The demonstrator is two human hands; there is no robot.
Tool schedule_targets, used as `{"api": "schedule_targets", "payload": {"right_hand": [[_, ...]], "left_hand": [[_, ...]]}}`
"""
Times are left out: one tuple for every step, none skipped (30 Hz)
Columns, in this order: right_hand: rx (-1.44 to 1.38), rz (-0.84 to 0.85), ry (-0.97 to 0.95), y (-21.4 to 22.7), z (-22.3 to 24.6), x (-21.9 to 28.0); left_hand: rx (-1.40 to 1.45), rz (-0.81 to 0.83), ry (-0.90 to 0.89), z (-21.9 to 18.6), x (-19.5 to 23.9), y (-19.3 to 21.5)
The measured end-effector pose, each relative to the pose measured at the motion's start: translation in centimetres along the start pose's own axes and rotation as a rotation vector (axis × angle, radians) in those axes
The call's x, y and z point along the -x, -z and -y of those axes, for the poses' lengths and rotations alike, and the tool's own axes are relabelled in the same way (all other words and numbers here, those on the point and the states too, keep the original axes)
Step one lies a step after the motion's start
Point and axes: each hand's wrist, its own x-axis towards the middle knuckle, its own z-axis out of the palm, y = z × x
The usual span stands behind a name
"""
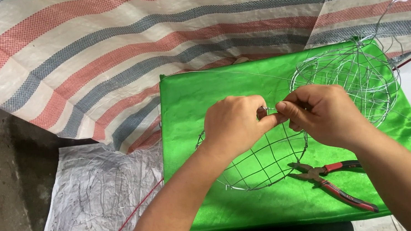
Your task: Shaping and assembling a wire grid by bending and cutting metal wire onto a frame using pliers.
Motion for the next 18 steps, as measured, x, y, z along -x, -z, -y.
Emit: {"api": "schedule_targets", "payload": {"right_hand": [[0.0, -0.004, 0.002, 0.0, 0.0, -0.1], [-0.027, 0.007, -0.008, 0.0, 0.0, -0.2], [-0.052, 0.021, -0.018, 0.0, 0.0, -0.3], [-0.052, 0.019, -0.017, -0.1, 0.0, -0.4], [-0.059, 0.022, -0.02, -0.1, 0.0, -0.4], [-0.066, 0.025, -0.023, -0.1, 0.1, -0.4], [-0.063, 0.023, -0.021, -0.1, 0.0, -0.4], [-0.07, 0.021, -0.024, -0.2, 0.0, -0.3], [-0.076, 0.019, -0.024, -0.3, 0.0, -0.4], [-0.074, 0.018, -0.019, -0.3, -0.1, -0.4], [-0.105, 0.024, -0.039, -0.3, -0.2, -0.3], [-0.137, 0.029, -0.06, -0.4, -0.3, -0.3], [-0.136, 0.028, -0.061, -0.4, -0.4, -0.3], [-0.166, 0.037, -0.044, -0.4, -0.5, -0.3], [-0.196, 0.048, -0.027, -0.4, -0.6, -0.4], [-0.196, 0.048, -0.028, -0.6, -1.2, -0.4], [-0.232, 0.057, 0.019, -0.8, -1.8, -0.5], [-0.268, 0.065, 0.066, -1.0, -2.4, -0.6]], "left_hand": [[-0.002, -0.001, -0.004, 0.1, 0.0, -0.3], [-0.006, -0.032, -0.02, 0.3, 0.0, -0.5], [-0.008, -0.062, -0.035, 0.4, 0.0, -0.8], [-0.009, -0.063, -0.036, 0.5, 0.1, -0.8], [-0.004, -0.079, -0.046, 0.5, 0.1, -0.9], [0.0, -0.095, -0.055, 0.5, 0.2, -1.0], [0.001, -0.098, -0.058, 0.3, 0.4, -0.8], [0.003, -0.111, -0.069, 0.1, 0.6, -0.7], [0.005, -0.127, -0.08, -0.1, 0.8, -0.4], [0.004, -0.132, -0.081, 0.1, 0.7, -0.6], [0.006, -0.137, -0.089, 0.2, 0.8, -0.9], [0.008, -0.141, -0.096, 0.4, 0.8, -1.2], [0.009, -0.14, -0.097, 0.5, 0.8, -1.3], [0.012, -0.147, -0.105, 0.6, 0.7, -1.4], [0.015, -0.154, -0.112, 0.8, 0.7, -1.5], [0.016, -0.153, -0.112, 0.9, 0.7, -1.5], [0.018, -0.154, -0.116, 1.2, 0.6, -1.5], [0.019, -0.156, -0.121, 1.3, 0.5, -1.5]]}}
